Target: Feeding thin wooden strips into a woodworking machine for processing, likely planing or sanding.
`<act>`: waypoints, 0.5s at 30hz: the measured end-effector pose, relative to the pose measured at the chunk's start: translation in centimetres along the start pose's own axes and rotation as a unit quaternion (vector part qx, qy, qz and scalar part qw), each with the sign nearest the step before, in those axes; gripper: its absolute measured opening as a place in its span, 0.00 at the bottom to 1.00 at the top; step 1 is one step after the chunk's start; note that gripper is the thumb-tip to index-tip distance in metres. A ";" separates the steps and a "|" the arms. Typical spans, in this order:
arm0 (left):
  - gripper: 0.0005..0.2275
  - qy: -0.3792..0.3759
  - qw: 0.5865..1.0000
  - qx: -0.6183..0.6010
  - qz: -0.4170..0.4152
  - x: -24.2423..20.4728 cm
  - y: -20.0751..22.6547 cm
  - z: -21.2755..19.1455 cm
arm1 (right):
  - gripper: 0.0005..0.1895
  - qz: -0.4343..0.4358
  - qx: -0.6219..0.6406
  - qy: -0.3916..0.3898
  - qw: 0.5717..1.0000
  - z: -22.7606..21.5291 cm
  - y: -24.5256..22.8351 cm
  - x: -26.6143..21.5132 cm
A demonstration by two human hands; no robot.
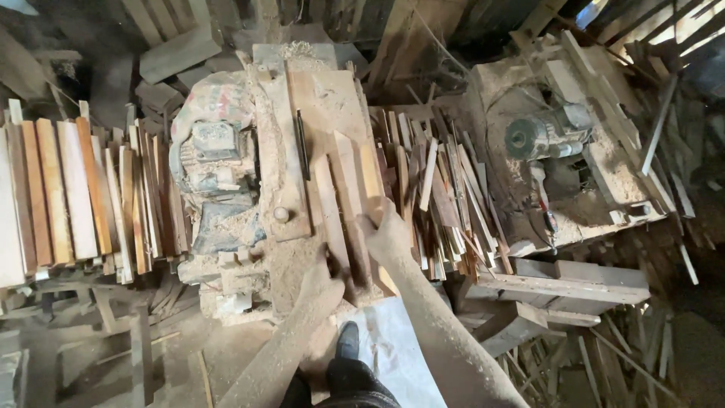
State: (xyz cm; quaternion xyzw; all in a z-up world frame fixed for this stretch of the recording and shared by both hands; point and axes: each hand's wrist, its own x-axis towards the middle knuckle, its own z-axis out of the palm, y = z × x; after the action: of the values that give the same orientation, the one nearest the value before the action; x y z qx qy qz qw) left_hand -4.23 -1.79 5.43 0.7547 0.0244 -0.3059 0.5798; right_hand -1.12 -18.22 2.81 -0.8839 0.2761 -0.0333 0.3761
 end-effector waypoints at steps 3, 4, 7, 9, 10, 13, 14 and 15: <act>0.32 0.035 0.993 0.108 0.014 3.9 -2.6 0.9 | 0.55 0.027 -0.069 -0.081 0.994 2.6 2.8 2.8; 0.32 0.041 0.990 0.132 0.019 4.2 -2.6 1.1 | 0.54 0.038 -0.076 -0.080 0.993 2.0 2.3 2.2; 0.30 0.042 0.982 0.180 0.029 6.3 -3.5 2.2 | 0.44 0.049 -0.054 -0.067 0.995 2.4 4.2 2.9; 0.29 0.043 0.978 0.201 0.036 7.8 -3.2 2.9 | 0.34 0.041 -0.024 -0.056 0.997 2.7 5.5 4.0; 0.28 0.054 0.974 0.217 0.038 8.2 -2.8 3.3 | 0.35 0.059 -0.022 -0.062 0.996 2.6 5.8 4.3; 0.25 0.070 0.944 0.319 0.036 14.8 -9.2 7.4 | 0.35 0.084 -0.027 -0.073 0.993 1.5 5.6 4.7; 0.23 0.077 0.911 0.404 0.032 17.8 -12.7 9.3 | 0.34 0.090 -0.031 -0.078 0.992 1.1 5.3 4.7; 0.23 0.077 0.910 0.405 0.034 15.2 -10.3 8.3 | 0.34 0.090 -0.030 -0.076 0.993 0.9 5.3 5.2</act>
State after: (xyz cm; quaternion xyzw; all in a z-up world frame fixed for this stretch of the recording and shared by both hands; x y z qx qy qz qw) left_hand 0.48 -10.69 -12.10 0.9464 -0.0827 -0.2105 0.2307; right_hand 1.08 -23.29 -2.25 -0.8665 0.3258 0.0756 0.3706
